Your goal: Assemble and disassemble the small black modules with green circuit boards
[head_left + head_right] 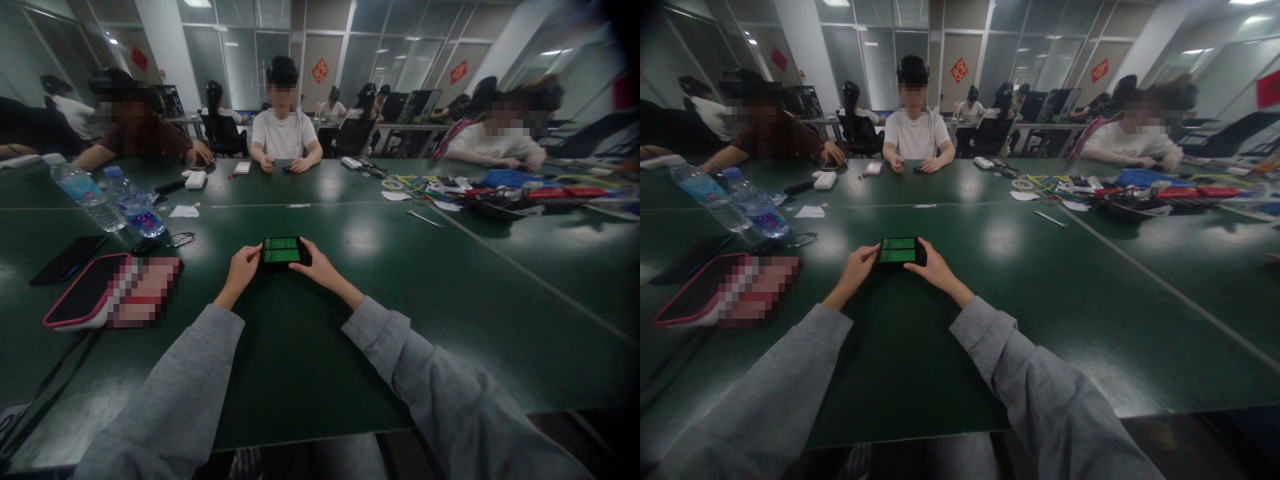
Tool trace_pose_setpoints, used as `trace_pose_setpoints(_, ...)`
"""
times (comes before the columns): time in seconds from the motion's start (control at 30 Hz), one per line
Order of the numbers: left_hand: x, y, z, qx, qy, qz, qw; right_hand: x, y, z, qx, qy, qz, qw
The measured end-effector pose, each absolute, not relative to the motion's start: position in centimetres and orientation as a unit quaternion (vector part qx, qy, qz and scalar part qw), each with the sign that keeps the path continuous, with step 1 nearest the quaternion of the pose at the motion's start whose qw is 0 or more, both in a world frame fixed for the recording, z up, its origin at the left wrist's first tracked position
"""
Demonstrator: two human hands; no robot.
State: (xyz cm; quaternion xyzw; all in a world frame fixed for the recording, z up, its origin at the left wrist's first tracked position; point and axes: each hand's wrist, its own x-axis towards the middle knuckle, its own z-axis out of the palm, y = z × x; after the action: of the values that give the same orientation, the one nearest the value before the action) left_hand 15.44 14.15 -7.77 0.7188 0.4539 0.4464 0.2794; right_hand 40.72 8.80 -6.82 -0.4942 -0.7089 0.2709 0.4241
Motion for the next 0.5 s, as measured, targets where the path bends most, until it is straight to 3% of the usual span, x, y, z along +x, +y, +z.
trace_pose_setpoints(0.5, 15.7, 13.0, -6.6, 0.748, 0.467, 0.416, 0.222, 40.7, 8.8, -6.8, -0.496, -0.714, 0.262, 0.419)
